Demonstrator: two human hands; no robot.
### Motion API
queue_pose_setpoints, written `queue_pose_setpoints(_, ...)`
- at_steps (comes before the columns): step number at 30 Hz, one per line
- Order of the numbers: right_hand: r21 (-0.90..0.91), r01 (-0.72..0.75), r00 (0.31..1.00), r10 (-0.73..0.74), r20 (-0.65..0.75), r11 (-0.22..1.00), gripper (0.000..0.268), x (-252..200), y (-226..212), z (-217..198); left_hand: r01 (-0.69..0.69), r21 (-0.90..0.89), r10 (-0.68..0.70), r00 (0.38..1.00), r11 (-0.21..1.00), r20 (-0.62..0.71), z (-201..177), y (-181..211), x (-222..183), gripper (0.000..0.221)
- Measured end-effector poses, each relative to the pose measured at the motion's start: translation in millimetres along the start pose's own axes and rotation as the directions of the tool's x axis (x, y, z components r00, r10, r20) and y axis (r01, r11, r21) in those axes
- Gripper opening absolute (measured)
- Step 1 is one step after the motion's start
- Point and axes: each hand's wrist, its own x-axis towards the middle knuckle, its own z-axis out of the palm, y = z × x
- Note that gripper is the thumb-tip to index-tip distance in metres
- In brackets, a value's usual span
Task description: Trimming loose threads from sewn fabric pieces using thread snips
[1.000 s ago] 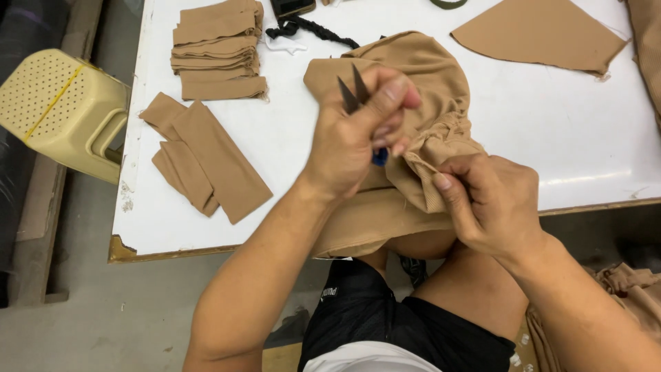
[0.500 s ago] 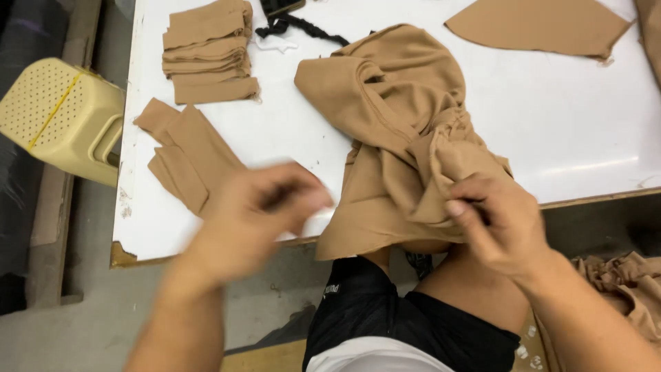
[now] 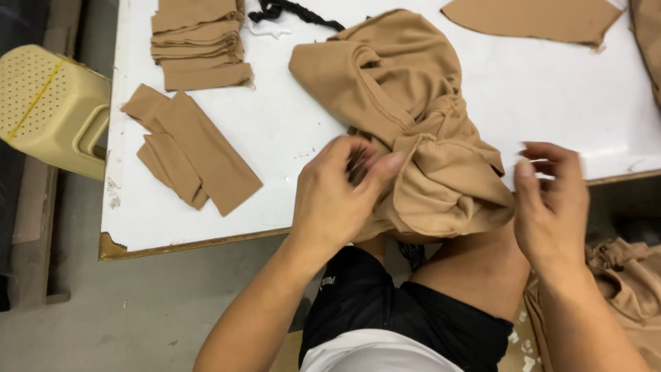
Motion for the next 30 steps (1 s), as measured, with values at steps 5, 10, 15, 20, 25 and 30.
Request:
queue_pose_setpoints(5, -0.286, -0.219, 0.900, 0.307, 0.310, 0.933, 0.029, 24, -48, 2, -0.157, 0.238, 0.089, 0.958, 0.959, 0.272, 36, -7, 30, 0.050)
queue_pose_setpoints(10, -0.324, -0.168, 0.854, 0.302, 0.424, 0.931, 0.013, 50, -27, -7, -0.340, 0.145, 0.324, 0.938, 0.929, 0.127, 23, -24, 53, 0.022)
queue_pose_setpoints(15, 0.115, 0.194, 0.981, -0.195, -0.004, 0.974, 0.014, 121, 71, -31, -0.385, 0.174, 0.421, 0.859, 0.906, -0.293, -32, -3, 65, 0.012)
queue_pose_setpoints(20, 0.025, 0.334, 0.918, -0.331, 0.216, 0.942, 0.015, 104, -39, 9, 0.095, 0.233, -0.114, 0.991, 0.968, 0.066, -44, -18, 86, 0.033)
queue_pose_setpoints(25, 0.066, 0.254, 0.859, -0.256, 0.444, 0.965, 0.033, 102, -57, 28, 0.282, 0.155, -0.308, 0.935, 0.947, 0.178, -45, -25, 76, 0.067)
queue_pose_setpoints(30, -0.071, -0.040, 0.852, 0.071, 0.520, 0.997, 0.044, 114, -95, 35, -0.046, -0.366, 0.001, 0.993, 0.930, -0.121, -28, -4, 64, 0.048)
